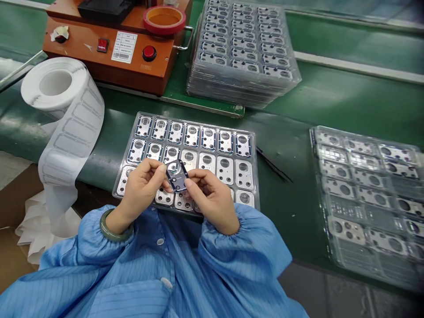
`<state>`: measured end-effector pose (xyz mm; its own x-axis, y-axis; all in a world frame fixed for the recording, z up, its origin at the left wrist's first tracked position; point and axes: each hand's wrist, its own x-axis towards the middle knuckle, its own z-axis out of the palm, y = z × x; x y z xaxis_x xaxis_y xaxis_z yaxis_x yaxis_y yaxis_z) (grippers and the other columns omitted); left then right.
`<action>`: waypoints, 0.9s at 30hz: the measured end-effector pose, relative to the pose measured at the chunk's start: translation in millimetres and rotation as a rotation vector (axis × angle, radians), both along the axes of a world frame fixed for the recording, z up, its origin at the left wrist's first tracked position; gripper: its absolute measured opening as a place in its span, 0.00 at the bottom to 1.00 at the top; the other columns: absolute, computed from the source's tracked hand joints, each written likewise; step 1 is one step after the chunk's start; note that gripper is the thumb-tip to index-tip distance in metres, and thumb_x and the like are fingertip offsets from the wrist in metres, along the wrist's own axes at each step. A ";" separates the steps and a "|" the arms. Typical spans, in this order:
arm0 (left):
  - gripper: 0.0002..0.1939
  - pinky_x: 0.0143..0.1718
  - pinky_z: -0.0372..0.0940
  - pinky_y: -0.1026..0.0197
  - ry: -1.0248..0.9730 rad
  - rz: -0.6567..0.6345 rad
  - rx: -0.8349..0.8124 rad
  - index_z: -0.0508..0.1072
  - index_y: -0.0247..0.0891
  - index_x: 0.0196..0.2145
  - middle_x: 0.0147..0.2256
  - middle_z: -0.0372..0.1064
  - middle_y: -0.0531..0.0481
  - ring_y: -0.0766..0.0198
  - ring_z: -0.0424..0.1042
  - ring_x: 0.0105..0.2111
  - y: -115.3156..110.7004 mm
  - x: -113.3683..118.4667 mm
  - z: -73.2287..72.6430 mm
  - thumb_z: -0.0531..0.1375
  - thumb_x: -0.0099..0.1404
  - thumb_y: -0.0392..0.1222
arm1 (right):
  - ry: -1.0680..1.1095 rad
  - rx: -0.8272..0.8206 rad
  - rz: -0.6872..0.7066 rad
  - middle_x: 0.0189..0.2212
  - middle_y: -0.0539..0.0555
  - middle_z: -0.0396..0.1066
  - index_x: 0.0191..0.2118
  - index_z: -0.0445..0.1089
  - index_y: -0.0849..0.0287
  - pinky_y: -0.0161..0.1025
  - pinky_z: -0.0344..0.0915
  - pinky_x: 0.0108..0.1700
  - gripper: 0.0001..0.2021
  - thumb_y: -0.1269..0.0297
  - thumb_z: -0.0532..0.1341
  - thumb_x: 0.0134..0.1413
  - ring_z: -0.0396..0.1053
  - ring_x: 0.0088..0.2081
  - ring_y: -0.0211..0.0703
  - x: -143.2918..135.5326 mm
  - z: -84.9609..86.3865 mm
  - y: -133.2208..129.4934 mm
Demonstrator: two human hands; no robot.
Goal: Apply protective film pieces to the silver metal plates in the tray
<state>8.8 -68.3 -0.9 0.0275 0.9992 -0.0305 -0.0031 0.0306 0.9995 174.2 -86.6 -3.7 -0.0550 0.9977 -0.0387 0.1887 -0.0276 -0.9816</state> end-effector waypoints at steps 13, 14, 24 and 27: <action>0.09 0.25 0.70 0.67 -0.021 -0.037 0.002 0.70 0.35 0.39 0.23 0.69 0.55 0.70 0.72 0.21 -1.7 0.5 -7.1 0.58 0.64 0.43 | -0.368 0.101 -0.456 0.25 0.50 0.70 0.41 0.69 0.59 0.40 0.69 0.35 0.11 0.59 0.60 0.55 0.69 0.27 0.40 -13.3 -14.1 9.3; 0.09 0.25 0.70 0.67 -0.028 -0.039 0.010 0.70 0.35 0.39 0.23 0.69 0.55 0.70 0.72 0.21 -2.2 0.4 -7.6 0.58 0.64 0.43 | -0.393 0.121 -0.449 0.25 0.50 0.71 0.40 0.70 0.59 0.40 0.68 0.35 0.10 0.59 0.60 0.55 0.68 0.26 0.39 -13.8 -13.3 9.6; 0.07 0.23 0.68 0.67 0.111 -0.213 0.425 0.71 0.36 0.39 0.30 0.72 0.47 0.69 0.73 0.22 -16.7 -8.5 -9.7 0.56 0.65 0.37 | -0.545 0.207 -0.347 0.26 0.51 0.68 0.33 0.74 0.58 0.38 0.65 0.33 0.11 0.57 0.58 0.57 0.64 0.25 0.38 -10.5 -10.7 14.4; 0.08 0.26 0.68 0.65 0.158 -0.200 0.542 0.70 0.36 0.41 0.28 0.72 0.49 0.68 0.72 0.22 -21.4 -17.5 -9.0 0.54 0.65 0.34 | -0.574 0.204 -0.330 0.25 0.51 0.67 0.33 0.74 0.58 0.39 0.65 0.33 0.13 0.55 0.58 0.56 0.63 0.25 0.38 -10.0 -11.9 16.2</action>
<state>-8.7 -89.7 -9.9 0.2528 0.8497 0.4627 0.1002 -0.4987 0.8610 164.2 -70.4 -15.6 0.2254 0.9494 0.2189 0.6930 0.0016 -0.7209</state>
